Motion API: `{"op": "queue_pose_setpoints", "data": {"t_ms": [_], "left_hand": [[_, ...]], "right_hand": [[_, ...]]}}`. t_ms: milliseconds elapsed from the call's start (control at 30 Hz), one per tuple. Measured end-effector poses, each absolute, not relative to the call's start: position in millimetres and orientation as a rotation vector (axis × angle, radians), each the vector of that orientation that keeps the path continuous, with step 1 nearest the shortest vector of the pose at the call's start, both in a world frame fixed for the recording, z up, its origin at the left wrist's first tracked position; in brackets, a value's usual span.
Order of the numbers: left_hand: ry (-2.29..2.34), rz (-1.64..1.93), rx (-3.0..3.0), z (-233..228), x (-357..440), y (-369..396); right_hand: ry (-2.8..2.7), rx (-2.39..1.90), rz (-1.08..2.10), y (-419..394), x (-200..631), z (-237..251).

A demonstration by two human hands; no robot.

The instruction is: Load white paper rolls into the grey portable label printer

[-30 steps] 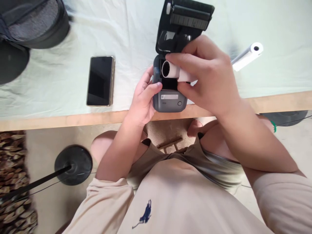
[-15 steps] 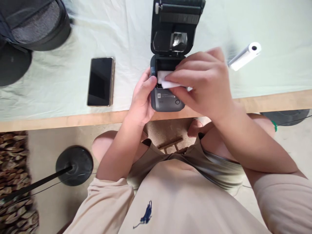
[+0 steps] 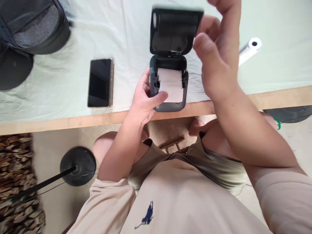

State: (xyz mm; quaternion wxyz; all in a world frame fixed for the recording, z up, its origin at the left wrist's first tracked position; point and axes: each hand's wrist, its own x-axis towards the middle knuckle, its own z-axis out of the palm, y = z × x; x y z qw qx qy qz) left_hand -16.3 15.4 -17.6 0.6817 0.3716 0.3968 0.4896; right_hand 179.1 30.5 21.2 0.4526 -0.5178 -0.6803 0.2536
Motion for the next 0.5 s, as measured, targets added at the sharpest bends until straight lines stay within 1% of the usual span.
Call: {"op": "queue_pose_setpoints", "data": {"t_ms": [100, 267, 367, 500], "left_hand": [[0.891, 1.107, 0.849, -19, -17, 16], [0.85, 1.1, 0.85, -19, -17, 13], [0.732, 1.086, 0.775, -18, -19, 13], [0.621, 1.132, 0.692, -17, -19, 16]], "right_hand": [[-1.646, -1.139, 0.608, 30, 180, 19], [-1.714, -1.125, 0.858, 28, 182, 14], [-1.709, -1.097, 1.029, 31, 183, 8], [-1.732, -1.102, 1.045, 32, 184, 5]]}}
